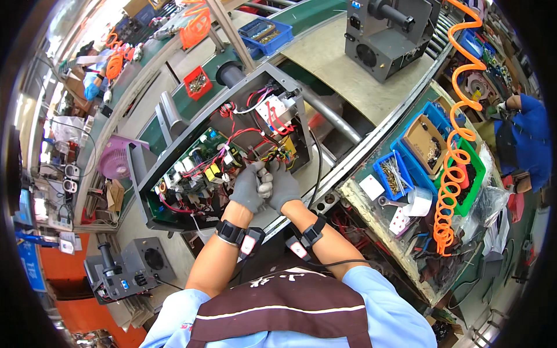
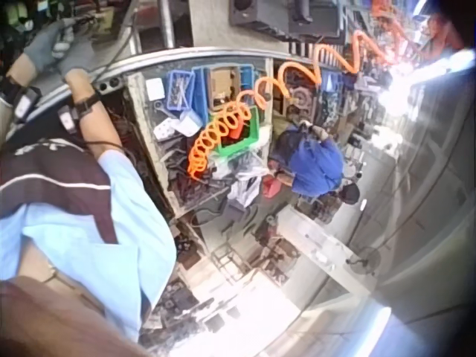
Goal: Assembling internal components, wiring, and securing an electronic chassis using an electric screwdriver and wire tools on a production line.
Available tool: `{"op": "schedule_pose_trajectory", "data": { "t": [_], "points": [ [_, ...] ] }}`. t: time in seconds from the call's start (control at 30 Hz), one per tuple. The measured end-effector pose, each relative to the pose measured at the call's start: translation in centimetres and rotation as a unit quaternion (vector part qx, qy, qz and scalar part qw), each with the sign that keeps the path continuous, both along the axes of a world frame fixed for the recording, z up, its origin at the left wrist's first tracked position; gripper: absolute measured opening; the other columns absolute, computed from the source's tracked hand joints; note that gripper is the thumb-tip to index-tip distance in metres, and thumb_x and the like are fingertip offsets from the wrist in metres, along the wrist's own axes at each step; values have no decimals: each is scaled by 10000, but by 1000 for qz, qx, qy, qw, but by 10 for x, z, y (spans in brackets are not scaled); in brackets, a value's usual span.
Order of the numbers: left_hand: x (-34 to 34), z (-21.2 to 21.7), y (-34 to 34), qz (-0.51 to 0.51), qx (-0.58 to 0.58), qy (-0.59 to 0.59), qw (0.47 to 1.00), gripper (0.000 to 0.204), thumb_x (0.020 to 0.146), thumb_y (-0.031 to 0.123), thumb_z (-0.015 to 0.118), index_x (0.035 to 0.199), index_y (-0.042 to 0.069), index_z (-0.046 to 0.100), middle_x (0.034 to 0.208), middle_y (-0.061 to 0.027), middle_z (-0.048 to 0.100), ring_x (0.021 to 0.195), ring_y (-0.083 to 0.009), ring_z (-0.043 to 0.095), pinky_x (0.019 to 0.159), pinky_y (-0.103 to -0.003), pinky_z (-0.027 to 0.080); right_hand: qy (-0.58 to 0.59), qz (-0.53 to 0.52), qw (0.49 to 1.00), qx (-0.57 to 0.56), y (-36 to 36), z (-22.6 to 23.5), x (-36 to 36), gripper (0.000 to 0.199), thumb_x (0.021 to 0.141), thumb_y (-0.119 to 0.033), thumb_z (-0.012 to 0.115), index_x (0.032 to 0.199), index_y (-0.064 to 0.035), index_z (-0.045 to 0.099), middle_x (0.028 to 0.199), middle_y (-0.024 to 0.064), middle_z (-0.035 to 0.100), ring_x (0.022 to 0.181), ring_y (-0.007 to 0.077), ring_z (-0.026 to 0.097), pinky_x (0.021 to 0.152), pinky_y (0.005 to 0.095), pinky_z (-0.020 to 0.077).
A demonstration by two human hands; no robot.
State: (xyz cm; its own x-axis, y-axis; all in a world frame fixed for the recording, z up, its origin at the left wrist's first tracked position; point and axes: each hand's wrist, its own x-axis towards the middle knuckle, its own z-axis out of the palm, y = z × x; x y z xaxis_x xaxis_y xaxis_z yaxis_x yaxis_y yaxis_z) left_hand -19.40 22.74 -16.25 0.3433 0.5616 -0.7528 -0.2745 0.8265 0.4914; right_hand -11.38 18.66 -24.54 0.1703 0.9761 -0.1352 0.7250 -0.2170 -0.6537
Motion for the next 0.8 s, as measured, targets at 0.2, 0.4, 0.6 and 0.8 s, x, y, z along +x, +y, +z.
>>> {"op": "schedule_pose_trajectory", "data": {
  "t": [0.2, 0.4, 0.6, 0.8],
  "points": [
    [-3, -4, 1, -7, -17, -37, 999, 263, 867, 252, 454, 631, 146, 407, 534, -19, 422, 342, -98, 295, 322, -227, 205, 93, 2, 994, -60, 11, -5, 4, 657, 634, -265, 693, 1136, -45, 330, 1075, 234, 496, 884, 393, 578, 719, 434, 495],
    [-15, 6, -25, -57, 40, -39, 997, 238, 865, 239, 450, 667, 107, 459, 561, -34, 457, 372, -101, 312, 359, -218, 227, 140, -26, 990, -3, -38, 13, 34, 570, 665, -271, 649, 1127, -47, 401, 926, 225, 578, 883, 383, 579, 738, 423, 469],
    [-77, 8, -105, -123, 158, 50, 978, 230, 853, 206, 456, 865, -1, 556, 639, -72, 541, 431, -105, 407, 384, -216, 288, 226, -33, 964, -134, -101, 1, 72, 536, 659, -281, 641, 1099, -42, 452, 879, 185, 567, 816, 296, 586, 738, 375, 455],
    [-93, -32, -144, 62, 98, 44, 992, 203, 792, 139, 478, 921, -7, 533, 681, -58, 520, 536, -160, 466, 452, -218, 350, 7, 91, 994, 55, -98, -12, 46, 580, 652, -344, 671, 1086, -24, 457, 993, 154, 529, 920, 311, 541, 770, 395, 453]
  ]
}}
